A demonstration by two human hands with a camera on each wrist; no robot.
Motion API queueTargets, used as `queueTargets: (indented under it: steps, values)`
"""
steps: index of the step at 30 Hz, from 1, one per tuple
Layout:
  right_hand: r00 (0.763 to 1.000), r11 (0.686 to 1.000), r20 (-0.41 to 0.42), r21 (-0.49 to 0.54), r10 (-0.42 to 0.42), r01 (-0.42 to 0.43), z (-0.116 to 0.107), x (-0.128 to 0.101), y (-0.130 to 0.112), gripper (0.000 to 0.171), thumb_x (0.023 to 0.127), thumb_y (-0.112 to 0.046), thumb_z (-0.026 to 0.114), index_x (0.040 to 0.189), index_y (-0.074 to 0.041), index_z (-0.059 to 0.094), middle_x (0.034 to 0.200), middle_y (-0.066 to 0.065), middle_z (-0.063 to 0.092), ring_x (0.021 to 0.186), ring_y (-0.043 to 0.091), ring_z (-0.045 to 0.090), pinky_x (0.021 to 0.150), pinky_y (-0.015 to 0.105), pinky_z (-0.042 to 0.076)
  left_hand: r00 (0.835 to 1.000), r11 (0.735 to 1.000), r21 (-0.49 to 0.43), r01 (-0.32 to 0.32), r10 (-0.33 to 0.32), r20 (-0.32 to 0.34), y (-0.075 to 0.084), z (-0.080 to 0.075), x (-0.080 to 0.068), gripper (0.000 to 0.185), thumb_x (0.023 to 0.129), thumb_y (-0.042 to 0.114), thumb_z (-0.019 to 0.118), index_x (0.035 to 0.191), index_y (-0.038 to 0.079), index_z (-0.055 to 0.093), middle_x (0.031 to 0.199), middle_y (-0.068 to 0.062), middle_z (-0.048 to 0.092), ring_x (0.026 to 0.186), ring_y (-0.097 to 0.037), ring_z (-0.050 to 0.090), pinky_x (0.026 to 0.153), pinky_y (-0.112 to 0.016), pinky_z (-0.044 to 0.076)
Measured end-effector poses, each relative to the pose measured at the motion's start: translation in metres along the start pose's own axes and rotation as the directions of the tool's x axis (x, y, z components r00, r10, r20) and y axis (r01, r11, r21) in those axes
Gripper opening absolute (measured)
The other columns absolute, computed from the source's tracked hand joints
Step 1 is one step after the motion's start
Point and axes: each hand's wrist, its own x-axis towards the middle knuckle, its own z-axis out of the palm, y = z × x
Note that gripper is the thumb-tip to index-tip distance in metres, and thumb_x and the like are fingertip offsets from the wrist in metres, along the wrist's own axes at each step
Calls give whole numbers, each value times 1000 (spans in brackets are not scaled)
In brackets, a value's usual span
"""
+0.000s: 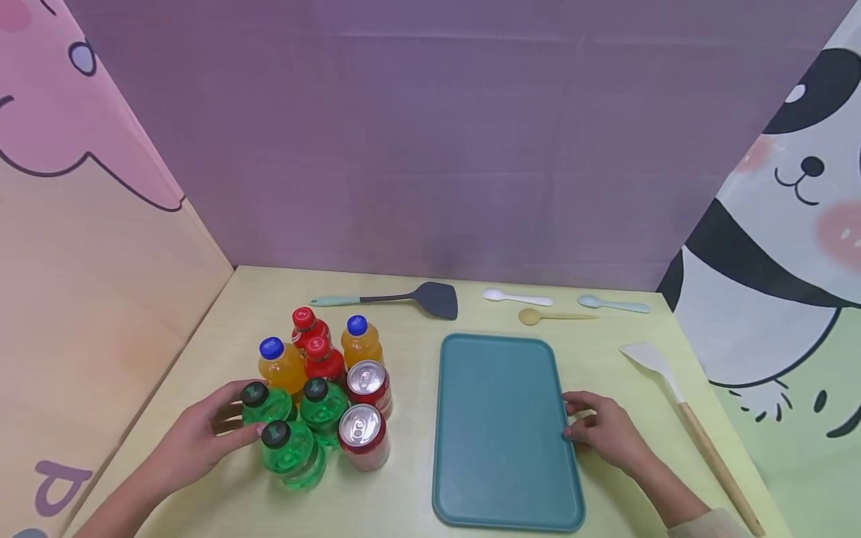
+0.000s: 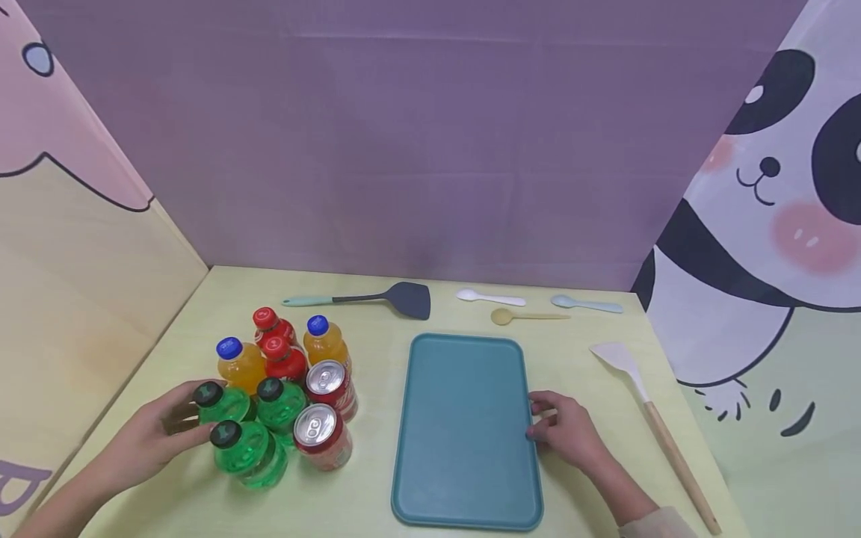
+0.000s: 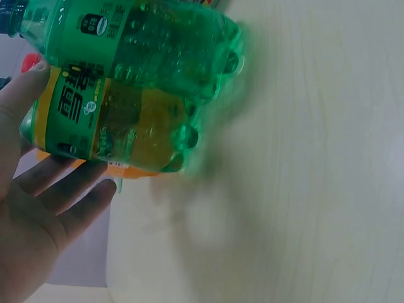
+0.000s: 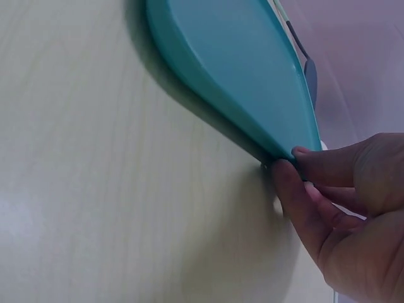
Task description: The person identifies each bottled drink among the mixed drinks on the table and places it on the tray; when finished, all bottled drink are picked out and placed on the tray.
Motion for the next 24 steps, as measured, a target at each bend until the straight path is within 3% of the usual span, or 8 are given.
queueTargets:
  steps: [3,7,9,13,14,20,24]
  values:
    - [999,1000,-16,15,28,-28,2,0,0,59,83,9,74,139,6,56,118,20,64,84,20,71,65,36,63,999,1000,-24,2,-2,-36,-2,2,-2,53,91,22,80,138,14,59,130,-6,66,111,-15,70,81,-26,61]
    - [999,999,-23,31,33,-33,5,0,-2,59,83,11,72,140,6,55,118,20,63,85,23,71,62,38,63,996,1000,-22,17,-19,-84,-1,5,-5,48,91,21,81,135,17,63,126,7,68,110,10,59,84,-19,58]
    - [999,999,-27,40,38,-37,6,0,-3,59,83,11,72,140,6,55,118,20,63,85,23,71,62,38,63,994,999,-16,36,-38,-104,1,5,-6,47,91,22,81,135,18,64,125,8,68,112,1,64,85,-19,57]
    - [998,998,-32,41,50,-49,7,-1,-3,59,83,11,72,140,6,56,117,19,63,85,23,71,62,38,63,988,998,-15,64,-66,-141,4,7,-9,47,91,23,81,134,17,65,124,12,67,112,-28,71,82,-26,61]
    - [998,998,-34,39,52,-51,7,-1,-2,59,83,11,72,140,5,56,117,19,63,85,22,71,62,38,63,986,998,-15,69,-70,-152,5,7,-10,47,91,23,81,134,17,65,124,14,66,111,-28,71,80,-27,62]
    - [998,999,-38,21,43,-43,6,-2,-3,59,84,11,72,140,6,55,117,18,63,86,22,70,61,38,63,969,998,-9,58,-59,-242,10,5,-13,42,89,19,82,128,12,67,115,23,65,100,12,61,75,-17,59]
    - [998,999,-43,21,50,-49,6,-4,-5,58,84,12,71,139,6,56,117,19,63,86,23,70,62,38,63,953,1000,-6,26,-27,-301,20,-7,-14,41,89,11,81,127,8,67,112,28,64,98,15,59,72,-11,56]
